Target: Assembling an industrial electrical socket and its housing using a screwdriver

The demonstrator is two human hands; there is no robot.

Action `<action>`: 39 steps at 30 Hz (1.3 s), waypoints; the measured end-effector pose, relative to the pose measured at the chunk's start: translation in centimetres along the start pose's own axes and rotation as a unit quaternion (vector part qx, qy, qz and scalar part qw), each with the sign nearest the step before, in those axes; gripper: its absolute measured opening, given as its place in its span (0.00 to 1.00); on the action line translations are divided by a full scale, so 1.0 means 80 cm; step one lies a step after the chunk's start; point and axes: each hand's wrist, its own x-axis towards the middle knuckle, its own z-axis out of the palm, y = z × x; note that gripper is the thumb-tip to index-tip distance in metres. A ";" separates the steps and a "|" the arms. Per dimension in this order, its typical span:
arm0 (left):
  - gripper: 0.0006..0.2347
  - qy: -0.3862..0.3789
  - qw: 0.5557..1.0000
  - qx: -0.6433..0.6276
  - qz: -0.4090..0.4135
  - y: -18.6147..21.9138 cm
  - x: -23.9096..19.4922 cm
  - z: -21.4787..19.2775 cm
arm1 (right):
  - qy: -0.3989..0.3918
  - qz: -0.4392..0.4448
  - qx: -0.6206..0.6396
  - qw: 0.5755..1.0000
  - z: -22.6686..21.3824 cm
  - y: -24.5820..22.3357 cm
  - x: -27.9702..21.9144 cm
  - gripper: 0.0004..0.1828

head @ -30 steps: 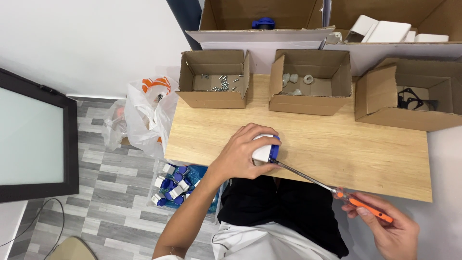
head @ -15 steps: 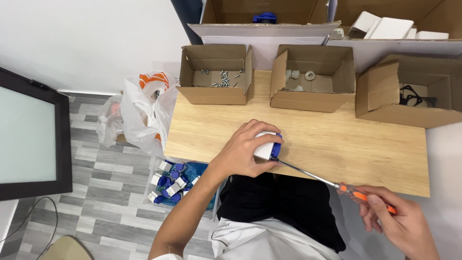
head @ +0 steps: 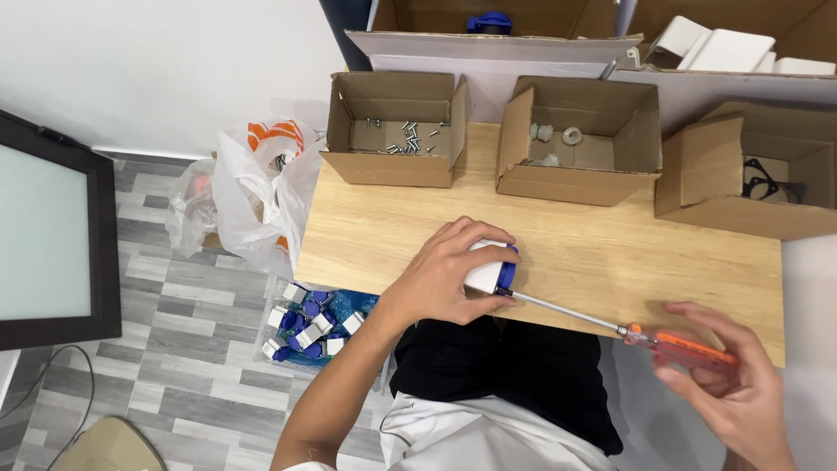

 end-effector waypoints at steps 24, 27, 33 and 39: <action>0.18 0.007 1.000 -0.003 0.009 0.003 -0.001 0.004 | 0.014 0.183 0.003 0.983 0.001 -0.004 0.011 0.16; 0.18 0.009 1.000 0.003 0.004 0.004 0.000 0.003 | -0.002 0.188 -0.057 0.981 -0.003 -0.014 0.011 0.16; 0.18 0.012 1.000 0.007 0.005 0.005 0.000 0.003 | 0.011 -0.028 -0.062 0.998 -0.023 0.036 -0.005 0.15; 0.18 0.011 1.000 0.006 0.011 0.005 0.001 0.003 | -0.009 -0.027 0.076 0.997 -0.012 0.046 -0.012 0.12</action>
